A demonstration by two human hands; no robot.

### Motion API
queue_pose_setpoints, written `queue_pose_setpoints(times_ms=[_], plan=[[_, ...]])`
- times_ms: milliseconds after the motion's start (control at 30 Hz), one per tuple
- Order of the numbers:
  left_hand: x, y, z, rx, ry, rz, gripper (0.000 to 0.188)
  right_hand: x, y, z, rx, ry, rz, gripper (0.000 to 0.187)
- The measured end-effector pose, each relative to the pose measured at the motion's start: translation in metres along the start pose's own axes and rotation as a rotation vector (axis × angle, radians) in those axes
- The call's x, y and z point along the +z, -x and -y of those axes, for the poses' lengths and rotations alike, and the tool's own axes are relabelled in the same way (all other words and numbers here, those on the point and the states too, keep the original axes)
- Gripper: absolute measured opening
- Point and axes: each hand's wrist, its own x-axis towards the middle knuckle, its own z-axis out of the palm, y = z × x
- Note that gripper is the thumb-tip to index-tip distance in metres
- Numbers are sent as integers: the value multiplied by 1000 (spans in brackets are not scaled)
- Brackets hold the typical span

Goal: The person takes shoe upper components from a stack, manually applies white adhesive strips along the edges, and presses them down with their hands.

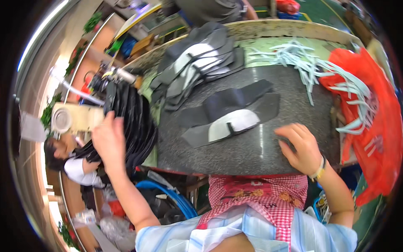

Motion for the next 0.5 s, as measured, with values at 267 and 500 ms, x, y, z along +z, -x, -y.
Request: queue_pose_setpoints(times_ms=[267, 500], plan=[[76, 82, -199, 458, 871, 60, 48, -18, -51, -86, 116, 68, -84, 26], [39, 135, -214, 470, 1012, -119, 47, -39, -118, -184, 556, 611, 55, 27]])
